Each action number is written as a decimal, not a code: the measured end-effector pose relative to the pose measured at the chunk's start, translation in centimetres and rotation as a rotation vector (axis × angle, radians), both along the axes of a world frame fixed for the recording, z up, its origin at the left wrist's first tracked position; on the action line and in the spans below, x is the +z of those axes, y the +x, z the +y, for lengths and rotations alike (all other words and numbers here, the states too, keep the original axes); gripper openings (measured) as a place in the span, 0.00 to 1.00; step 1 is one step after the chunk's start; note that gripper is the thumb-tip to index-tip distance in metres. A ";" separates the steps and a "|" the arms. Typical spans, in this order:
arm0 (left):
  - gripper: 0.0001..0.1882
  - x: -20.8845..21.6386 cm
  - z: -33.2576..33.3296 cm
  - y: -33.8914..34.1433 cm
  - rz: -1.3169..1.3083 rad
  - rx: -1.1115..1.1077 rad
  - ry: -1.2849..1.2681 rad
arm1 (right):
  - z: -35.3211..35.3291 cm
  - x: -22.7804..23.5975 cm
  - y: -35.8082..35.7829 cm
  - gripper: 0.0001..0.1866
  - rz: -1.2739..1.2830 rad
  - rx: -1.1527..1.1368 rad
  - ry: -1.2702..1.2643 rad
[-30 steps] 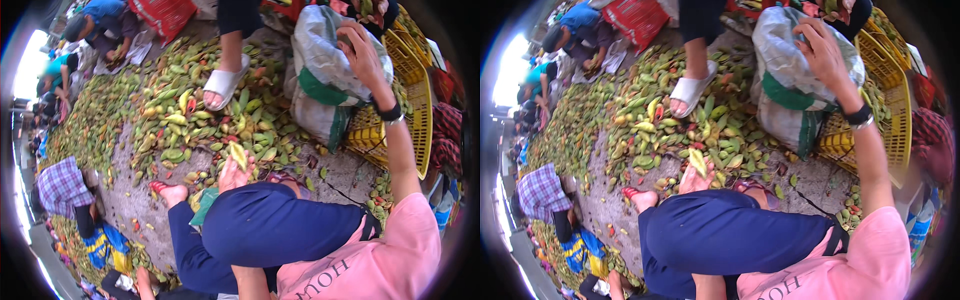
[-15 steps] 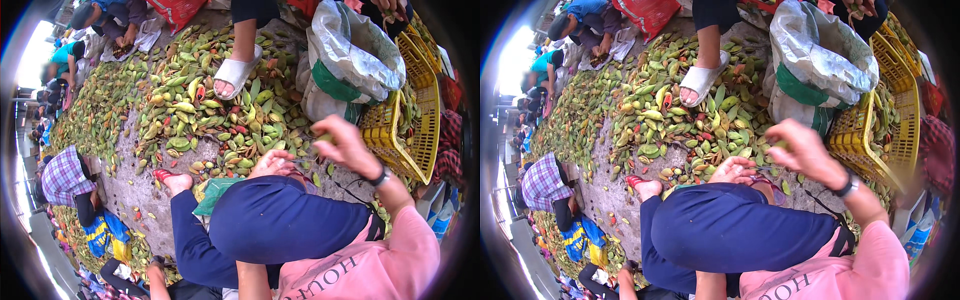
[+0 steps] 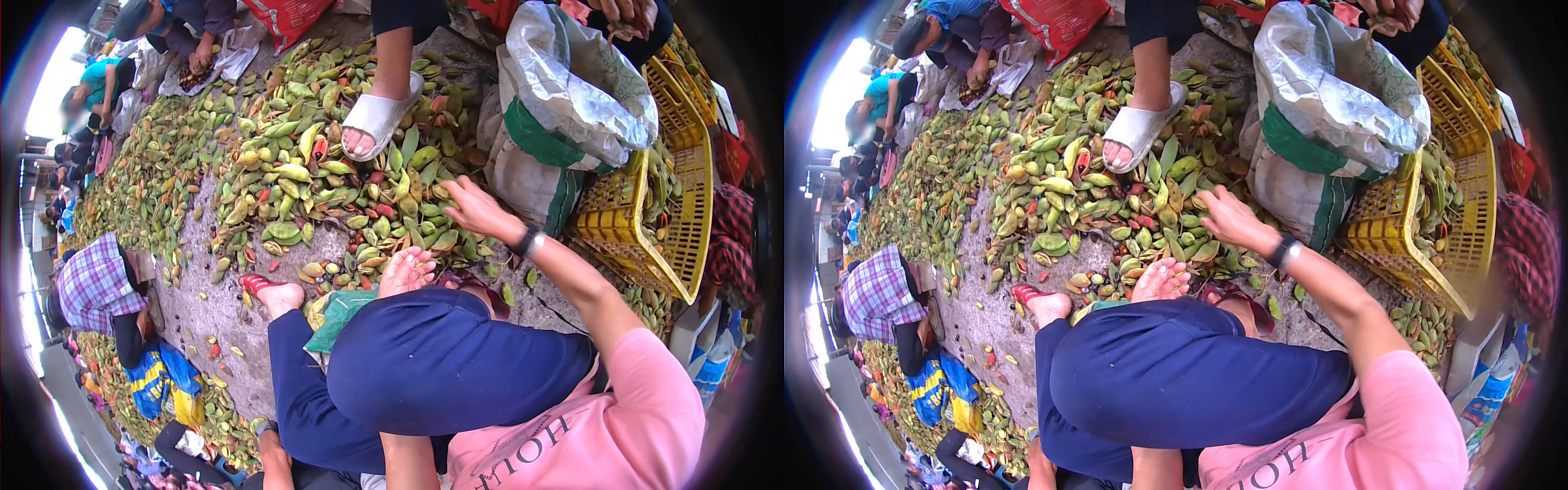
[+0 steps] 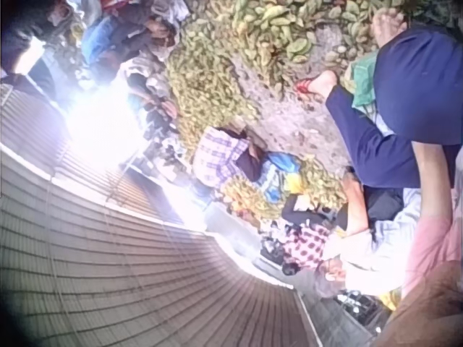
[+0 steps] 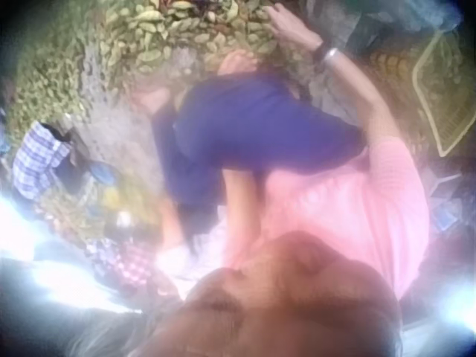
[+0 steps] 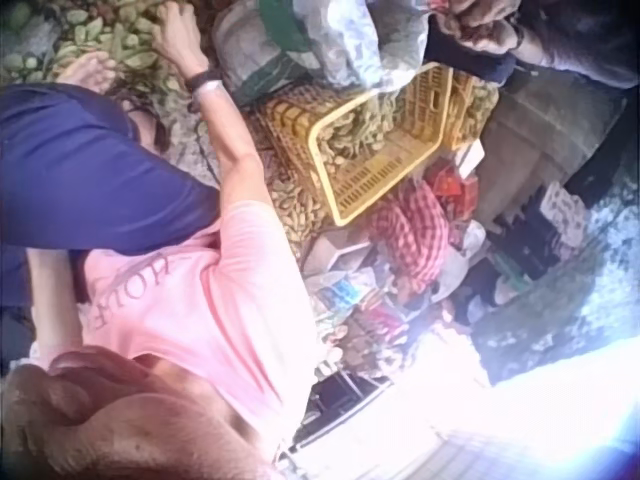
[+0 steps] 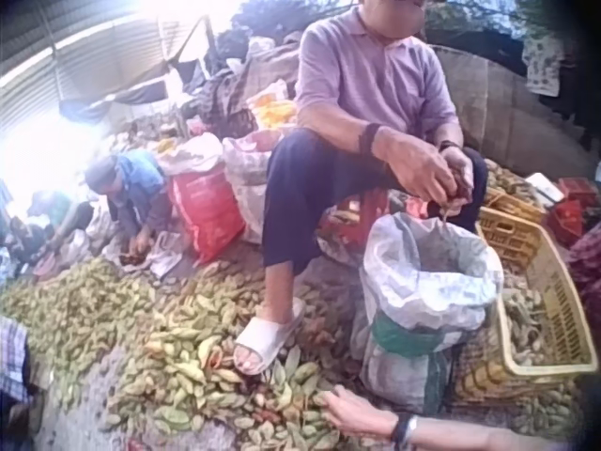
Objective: Sort and husk tropical fruit pods in a warehouse setting.
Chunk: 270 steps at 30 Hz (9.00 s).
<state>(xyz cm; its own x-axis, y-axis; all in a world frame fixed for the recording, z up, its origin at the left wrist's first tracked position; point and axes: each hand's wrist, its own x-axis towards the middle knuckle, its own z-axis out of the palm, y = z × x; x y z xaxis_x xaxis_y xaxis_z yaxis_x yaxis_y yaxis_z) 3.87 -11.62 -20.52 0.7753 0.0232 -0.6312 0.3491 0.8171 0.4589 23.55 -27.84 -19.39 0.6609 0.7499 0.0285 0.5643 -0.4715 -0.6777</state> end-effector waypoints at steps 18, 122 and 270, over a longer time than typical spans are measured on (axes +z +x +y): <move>0.20 2.8 -2.0 2.9 -0.117 -0.037 0.645 | 3.3 1.5 -3.9 0.14 0.886 0.174 0.375; 0.21 2.4 -3.0 2.8 -0.158 0.060 0.715 | 2.4 2.3 -6.1 0.16 0.544 -0.014 0.431; 0.24 5.5 -1.2 2.9 -0.073 0.010 0.221 | -9.7 21.5 11.2 0.09 -0.658 -0.433 0.296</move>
